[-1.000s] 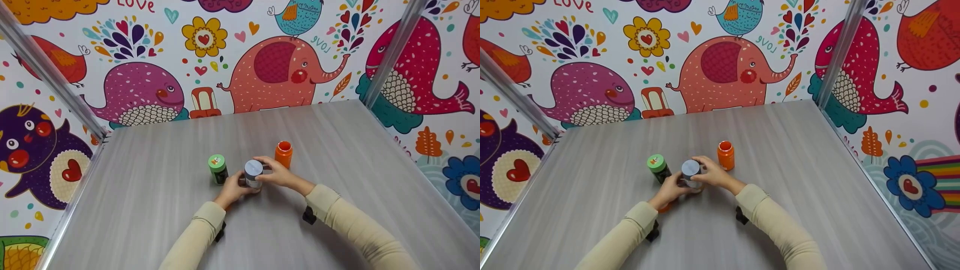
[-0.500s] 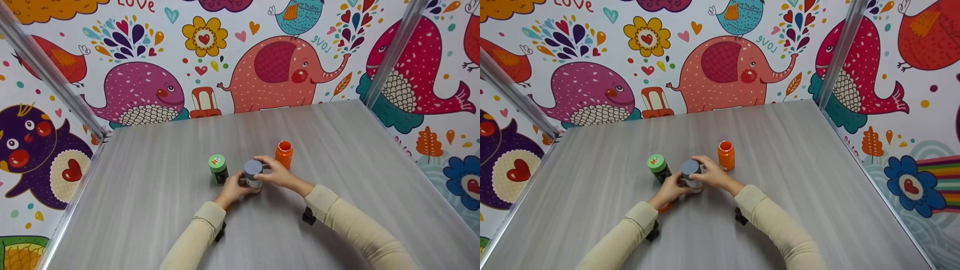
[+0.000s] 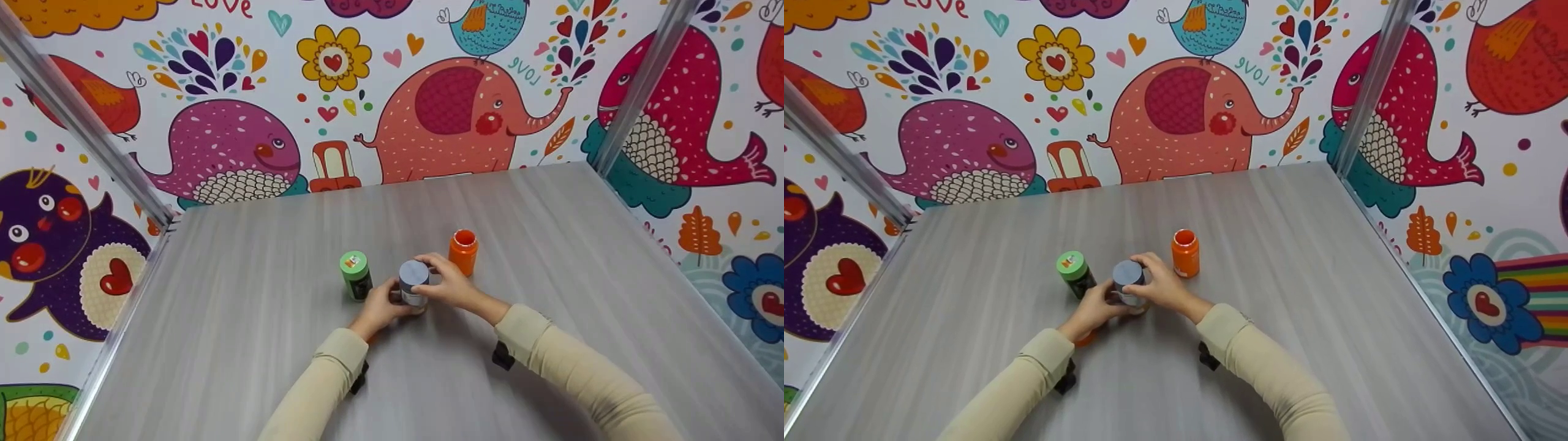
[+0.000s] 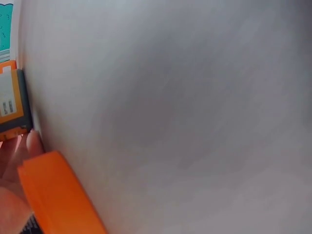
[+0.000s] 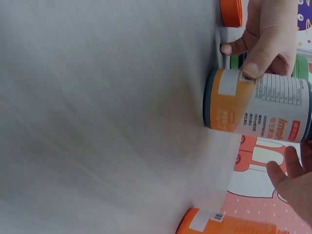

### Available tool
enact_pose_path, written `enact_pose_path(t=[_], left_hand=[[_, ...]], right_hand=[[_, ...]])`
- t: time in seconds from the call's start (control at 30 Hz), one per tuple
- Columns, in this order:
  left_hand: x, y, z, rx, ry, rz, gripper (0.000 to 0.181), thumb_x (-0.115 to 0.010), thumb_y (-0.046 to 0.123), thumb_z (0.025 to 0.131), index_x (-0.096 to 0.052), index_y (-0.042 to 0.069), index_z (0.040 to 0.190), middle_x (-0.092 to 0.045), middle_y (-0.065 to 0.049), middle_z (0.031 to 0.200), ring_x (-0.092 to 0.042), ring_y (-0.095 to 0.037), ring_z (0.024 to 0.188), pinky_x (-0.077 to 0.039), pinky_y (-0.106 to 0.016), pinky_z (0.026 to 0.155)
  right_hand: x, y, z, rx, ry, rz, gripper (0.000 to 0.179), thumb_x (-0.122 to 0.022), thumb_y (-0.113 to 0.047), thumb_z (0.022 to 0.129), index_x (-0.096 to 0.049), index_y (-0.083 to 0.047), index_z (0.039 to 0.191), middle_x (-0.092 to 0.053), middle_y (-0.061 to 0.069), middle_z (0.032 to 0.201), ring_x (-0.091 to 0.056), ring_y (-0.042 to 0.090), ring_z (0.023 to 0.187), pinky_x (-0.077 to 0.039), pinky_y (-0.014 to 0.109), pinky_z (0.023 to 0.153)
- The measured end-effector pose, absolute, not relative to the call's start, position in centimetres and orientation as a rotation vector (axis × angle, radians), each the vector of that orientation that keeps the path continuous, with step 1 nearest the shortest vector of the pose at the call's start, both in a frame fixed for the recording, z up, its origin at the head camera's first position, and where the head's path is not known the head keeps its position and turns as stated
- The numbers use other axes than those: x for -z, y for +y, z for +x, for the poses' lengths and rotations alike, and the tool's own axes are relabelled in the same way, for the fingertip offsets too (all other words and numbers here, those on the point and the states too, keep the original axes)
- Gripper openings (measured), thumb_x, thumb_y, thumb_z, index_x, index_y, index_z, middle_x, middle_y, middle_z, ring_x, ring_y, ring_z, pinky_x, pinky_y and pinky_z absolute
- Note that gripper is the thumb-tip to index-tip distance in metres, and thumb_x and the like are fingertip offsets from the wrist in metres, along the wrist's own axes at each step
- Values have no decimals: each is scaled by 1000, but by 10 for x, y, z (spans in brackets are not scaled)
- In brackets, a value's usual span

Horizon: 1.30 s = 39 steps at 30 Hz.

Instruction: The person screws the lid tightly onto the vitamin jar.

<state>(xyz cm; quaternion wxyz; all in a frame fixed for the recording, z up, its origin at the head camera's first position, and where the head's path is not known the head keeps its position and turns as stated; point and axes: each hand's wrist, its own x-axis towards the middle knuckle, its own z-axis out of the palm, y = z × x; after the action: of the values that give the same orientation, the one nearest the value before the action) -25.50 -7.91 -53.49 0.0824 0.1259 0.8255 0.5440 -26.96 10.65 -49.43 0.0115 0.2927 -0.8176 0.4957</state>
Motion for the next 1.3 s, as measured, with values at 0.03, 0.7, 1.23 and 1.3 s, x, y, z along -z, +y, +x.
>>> enact_pose_path(t=[0.03, 0.7, 1.23, 1.3], left_hand=[[535, -79, -255, -1622, 2468, 374, 54, -80, 20, 70, -55, 3, 115, -60, -17, 116, -62, -26, 101, -48, -38, 87], [533, -78, -255, -1559, 2525, 346, 52, -81, 22, 67, -57, 6, 111, -62, -13, 112, -61, -22, 101, -47, -37, 88], [537, -79, -256, -1633, 2456, 377, 57, -81, 19, 68, -55, 3, 117, -60, -16, 116, -62, -26, 102, -48, -36, 87], [538, -79, -256, -1635, 2460, 385, 58, -81, 18, 68, -55, 3, 117, -60, -16, 116, -62, -26, 102, -48, -37, 88]], right_hand=[[494, 105, -269, -1545, -2553, 884, 51, -73, -17, 77, -52, 5, 118, -55, 18, 113, -52, 30, 101, -44, 49, 90], [494, 87, -259, -1636, -2605, 511, 62, -81, -22, 68, -42, 0, 111, -51, 14, 103, -52, 27, 95, -46, 40, 86], [489, 113, -269, -1661, -2565, 1063, 59, -66, -8, 82, -40, 7, 133, -42, 23, 136, -38, 36, 125, -28, 51, 104], [491, 114, -271, -1638, -2569, 1067, 57, -65, -8, 83, -41, 7, 132, -43, 23, 135, -40, 35, 123, -30, 50, 103]])
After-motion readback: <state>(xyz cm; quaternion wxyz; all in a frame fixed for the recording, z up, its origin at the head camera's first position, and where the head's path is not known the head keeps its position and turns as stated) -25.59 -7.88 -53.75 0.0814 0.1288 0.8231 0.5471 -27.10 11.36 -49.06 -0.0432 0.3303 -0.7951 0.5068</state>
